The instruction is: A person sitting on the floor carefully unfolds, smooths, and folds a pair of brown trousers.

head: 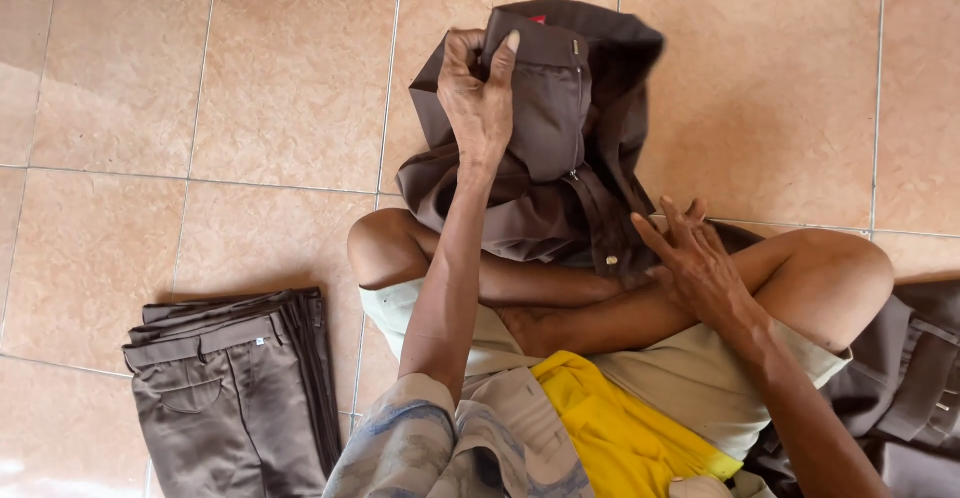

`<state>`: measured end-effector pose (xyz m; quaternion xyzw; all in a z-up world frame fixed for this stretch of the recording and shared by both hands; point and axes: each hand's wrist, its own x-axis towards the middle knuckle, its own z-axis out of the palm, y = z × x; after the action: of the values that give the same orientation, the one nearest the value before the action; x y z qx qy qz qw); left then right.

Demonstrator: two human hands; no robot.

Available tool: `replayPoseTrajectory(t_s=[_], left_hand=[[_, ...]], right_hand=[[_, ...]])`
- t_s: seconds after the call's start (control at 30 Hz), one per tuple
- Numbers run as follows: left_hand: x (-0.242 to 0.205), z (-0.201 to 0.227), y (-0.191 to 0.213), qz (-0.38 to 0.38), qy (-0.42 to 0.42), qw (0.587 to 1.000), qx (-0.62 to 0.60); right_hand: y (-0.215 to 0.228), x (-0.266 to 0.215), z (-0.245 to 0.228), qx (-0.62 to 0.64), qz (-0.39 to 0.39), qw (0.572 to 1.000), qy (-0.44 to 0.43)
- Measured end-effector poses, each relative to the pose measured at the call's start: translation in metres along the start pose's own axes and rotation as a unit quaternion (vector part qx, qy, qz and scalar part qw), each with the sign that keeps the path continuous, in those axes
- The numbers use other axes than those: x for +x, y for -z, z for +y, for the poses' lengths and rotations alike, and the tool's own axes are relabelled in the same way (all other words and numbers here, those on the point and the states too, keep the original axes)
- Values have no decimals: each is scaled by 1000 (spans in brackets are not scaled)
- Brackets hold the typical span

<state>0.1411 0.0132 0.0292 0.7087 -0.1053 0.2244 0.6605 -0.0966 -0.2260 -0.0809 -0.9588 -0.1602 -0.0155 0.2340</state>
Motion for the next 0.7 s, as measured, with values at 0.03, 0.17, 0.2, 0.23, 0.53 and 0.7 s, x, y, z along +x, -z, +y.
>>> replayPoseTrajectory(t_s=[0.03, 0.17, 0.2, 0.23, 0.53, 0.7], left_hand=[[2, 2, -1, 5, -7, 1000, -9], [9, 14, 0, 0, -31, 999, -14], [10, 16, 2, -3, -32, 999, -11], [12, 18, 4, -8, -41, 999, -26], [-6, 39, -15, -46, -123, 988, 87], [-93, 42, -53, -181, -212, 954, 110]], right_hand=[[4, 4, -6, -88, 26, 996, 14], [2, 18, -16, -458, 2, 887, 54], [2, 25, -4, -455, 4, 889, 52], [1, 32, 8, -484, 6, 873, 65], [101, 51, -33, -4, 95, 995, 6], [96, 34, -20, 381, 89, 852, -349]])
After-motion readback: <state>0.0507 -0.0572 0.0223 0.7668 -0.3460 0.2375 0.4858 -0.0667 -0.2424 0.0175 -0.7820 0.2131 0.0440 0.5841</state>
